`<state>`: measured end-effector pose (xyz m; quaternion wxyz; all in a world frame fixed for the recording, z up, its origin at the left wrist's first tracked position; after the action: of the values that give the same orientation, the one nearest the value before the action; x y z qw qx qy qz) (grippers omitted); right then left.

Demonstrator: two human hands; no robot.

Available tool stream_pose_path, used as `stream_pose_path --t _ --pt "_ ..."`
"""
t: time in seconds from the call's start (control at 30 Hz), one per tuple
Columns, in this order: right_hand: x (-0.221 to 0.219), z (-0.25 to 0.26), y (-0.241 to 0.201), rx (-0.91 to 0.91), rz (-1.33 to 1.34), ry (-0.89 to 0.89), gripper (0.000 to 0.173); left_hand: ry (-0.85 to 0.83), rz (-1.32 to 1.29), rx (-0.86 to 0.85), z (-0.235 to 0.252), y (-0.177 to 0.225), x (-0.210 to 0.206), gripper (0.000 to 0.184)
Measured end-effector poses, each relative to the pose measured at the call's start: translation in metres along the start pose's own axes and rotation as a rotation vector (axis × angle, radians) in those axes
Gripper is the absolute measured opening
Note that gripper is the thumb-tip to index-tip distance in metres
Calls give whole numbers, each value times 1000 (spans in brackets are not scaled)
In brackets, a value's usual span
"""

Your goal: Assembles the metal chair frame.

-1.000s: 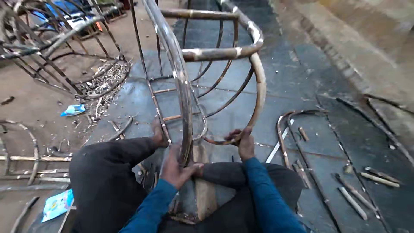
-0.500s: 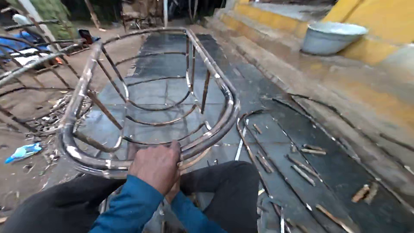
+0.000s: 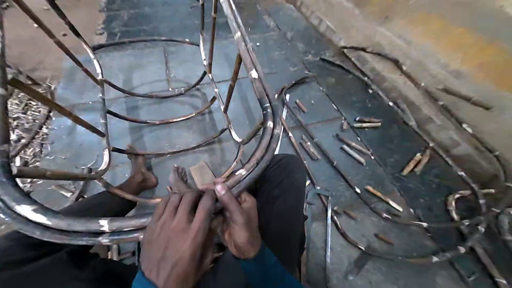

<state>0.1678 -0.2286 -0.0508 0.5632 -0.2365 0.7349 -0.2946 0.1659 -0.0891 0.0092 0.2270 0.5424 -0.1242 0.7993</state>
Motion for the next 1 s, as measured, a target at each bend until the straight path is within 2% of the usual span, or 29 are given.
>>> stream_pose_path --t 0.03,0.1,0.13,0.17,0.27,0.3,0.33,0.37,0.43,0.5,0.6,0.67,0.77,0.87,1.0 --pt "-3 3 -2 -14 -2 -1 32 101 -215 39 -16 1 7 45" --pt "-5 7 -4 -33 40 -48 29 252 -591 165 -55 4 19 31" --pt "-3 8 -5 -42 49 -76 30 295 -734 263 -71 7 19 23" --pt "0 8 -6 -46 30 -100 31 311 -868 421 -83 11 14 24" --pt "4 5 -11 -58 -67 -176 35 242 -1303 1128 -81 16 -1 60" --pt "2 6 -13 -63 -64 -207 35 263 -1368 1256 -74 10 -2 72" --pt "0 7 -14 -67 -51 -226 35 316 -1401 1289 -67 4 -3 76" --pt "-2 9 -15 -65 -37 -230 34 358 -1410 1300 -60 -1 -3 68" --pt "0 9 -18 -69 2 -229 33 408 -1448 1359 -48 -4 -4 38" --pt "2 10 -20 -84 19 -225 34 422 -1470 1357 -48 -3 -8 27" --pt "8 10 -18 -83 53 -234 34 432 -1466 1262 -59 2 -11 25" --pt "11 10 -19 -75 76 -262 34 466 -1467 1257 -62 6 -12 25" --pt "10 11 -17 -57 68 -280 35 444 -1434 1212 -64 5 -10 16" --pt "8 10 -17 -44 58 -228 33 388 -1463 1122 -59 5 -8 16" --pt "3 10 -17 -43 49 -191 33 377 -1488 1132 -57 6 -7 17"
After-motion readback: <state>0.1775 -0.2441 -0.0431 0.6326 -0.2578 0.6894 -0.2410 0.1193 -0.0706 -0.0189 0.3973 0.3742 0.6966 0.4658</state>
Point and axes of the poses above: each hand's wrist, its own z-axis towards the middle knuckle, its own x-axis out of the back of the hand, y = z × x, the point moved 1 cm from there along z, towards the middle knuckle, and after that the axes turned 11 degrees about z, right-handed, at the moved point
